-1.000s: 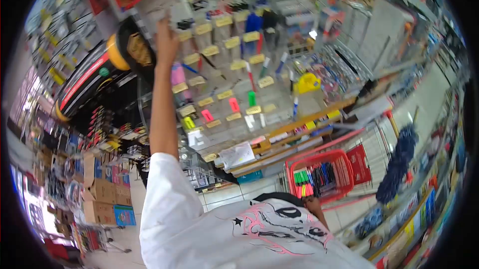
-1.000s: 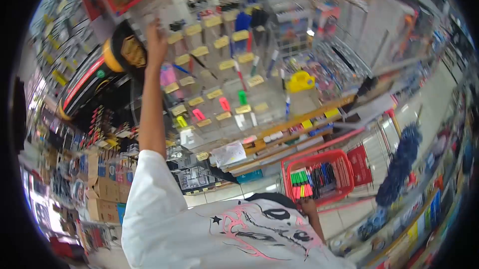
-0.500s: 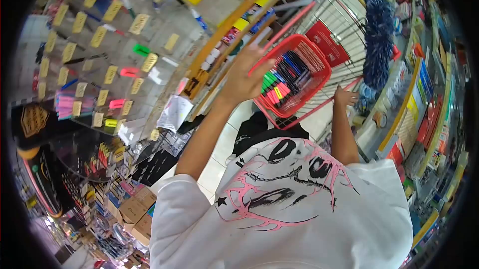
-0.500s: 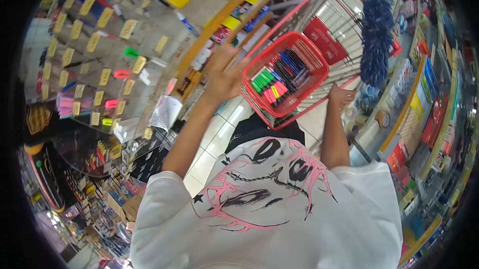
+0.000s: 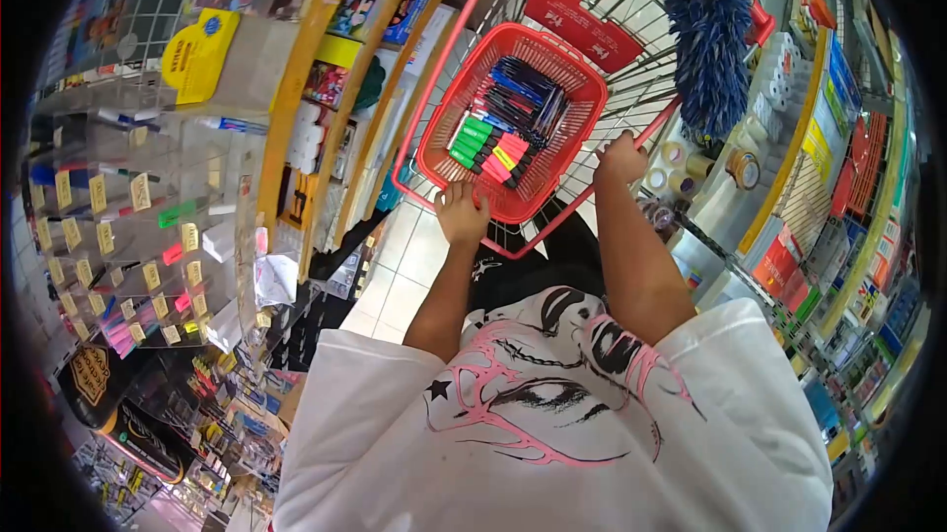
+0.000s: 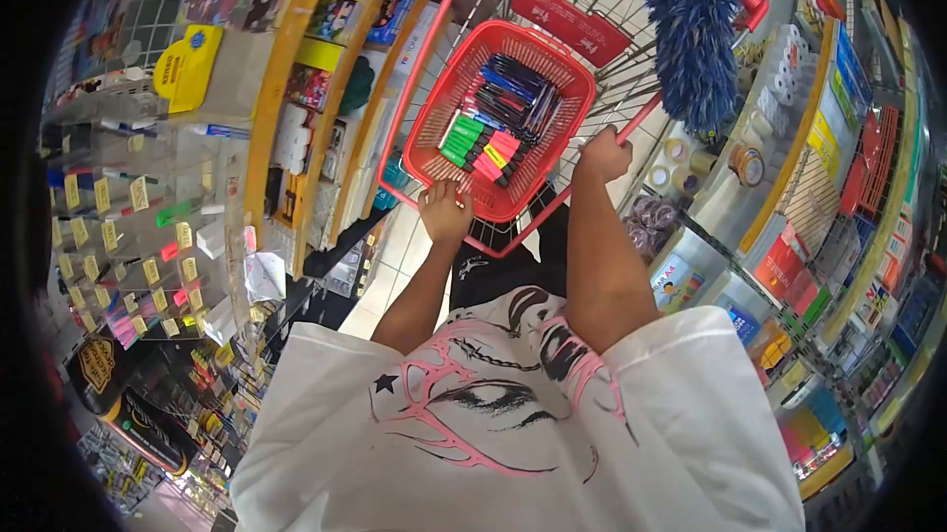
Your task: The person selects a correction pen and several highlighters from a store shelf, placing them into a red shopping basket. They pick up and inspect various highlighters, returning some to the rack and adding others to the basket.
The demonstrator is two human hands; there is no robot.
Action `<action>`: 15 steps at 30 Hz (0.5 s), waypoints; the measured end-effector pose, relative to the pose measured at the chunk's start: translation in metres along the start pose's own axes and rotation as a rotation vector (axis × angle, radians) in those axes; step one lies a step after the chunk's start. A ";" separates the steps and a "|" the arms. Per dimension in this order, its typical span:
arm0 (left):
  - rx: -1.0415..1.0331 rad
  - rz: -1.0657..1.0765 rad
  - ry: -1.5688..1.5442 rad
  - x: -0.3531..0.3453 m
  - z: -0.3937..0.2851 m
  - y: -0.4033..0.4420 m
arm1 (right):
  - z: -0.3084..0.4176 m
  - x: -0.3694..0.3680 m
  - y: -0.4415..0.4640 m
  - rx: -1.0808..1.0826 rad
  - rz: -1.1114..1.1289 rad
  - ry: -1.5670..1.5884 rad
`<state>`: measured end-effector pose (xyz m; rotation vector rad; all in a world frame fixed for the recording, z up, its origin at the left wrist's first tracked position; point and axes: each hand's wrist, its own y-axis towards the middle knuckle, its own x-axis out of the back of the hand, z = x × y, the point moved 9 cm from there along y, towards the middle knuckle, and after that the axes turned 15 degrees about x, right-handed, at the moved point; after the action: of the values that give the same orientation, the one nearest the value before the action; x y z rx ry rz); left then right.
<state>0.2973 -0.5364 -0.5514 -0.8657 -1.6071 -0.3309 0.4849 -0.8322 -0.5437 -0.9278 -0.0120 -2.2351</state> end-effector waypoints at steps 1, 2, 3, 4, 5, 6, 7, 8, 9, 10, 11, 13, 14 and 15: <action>-0.014 -0.014 0.054 -0.004 -0.006 -0.008 | 0.003 0.002 0.000 -0.012 0.024 0.026; -0.033 -0.032 0.115 -0.006 -0.010 -0.014 | 0.007 0.003 -0.001 -0.031 0.050 0.058; -0.013 -0.047 0.143 -0.007 -0.016 -0.021 | 0.019 0.009 -0.001 -0.022 0.045 -0.031; -0.014 -0.038 0.155 -0.010 -0.022 -0.022 | 0.007 0.003 0.009 -0.035 0.047 -0.039; -0.009 -0.016 0.132 -0.013 -0.026 -0.027 | -0.003 0.001 0.025 0.060 0.022 -0.093; 0.006 0.003 0.104 -0.016 -0.031 -0.032 | -0.005 0.000 0.037 0.164 0.006 -0.149; 0.026 0.016 0.105 -0.018 -0.034 -0.034 | 0.012 0.004 0.028 0.065 0.045 -0.107; 0.038 0.022 0.114 -0.018 -0.038 -0.035 | 0.021 0.006 0.027 0.060 0.057 -0.117; 0.057 0.040 0.105 -0.021 -0.038 -0.034 | 0.022 0.006 0.026 0.006 0.072 -0.085; 0.071 0.058 0.097 -0.022 -0.037 -0.034 | 0.019 0.005 0.025 -0.051 0.084 -0.052; 0.073 0.084 0.112 -0.024 -0.038 -0.033 | 0.016 0.002 0.026 -0.060 0.088 -0.050; 0.074 0.110 0.194 -0.026 -0.041 -0.032 | 0.021 0.007 0.031 0.053 0.038 -0.189; 0.077 0.138 0.267 -0.030 -0.040 -0.031 | 0.018 0.005 0.032 0.041 0.033 -0.189; 0.067 0.144 0.274 -0.031 -0.043 -0.027 | 0.020 0.004 0.034 0.039 0.035 -0.198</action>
<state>0.3098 -0.5936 -0.5631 -0.8410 -1.2889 -0.2787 0.5158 -0.8547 -0.5347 -1.1159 -0.1276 -2.0955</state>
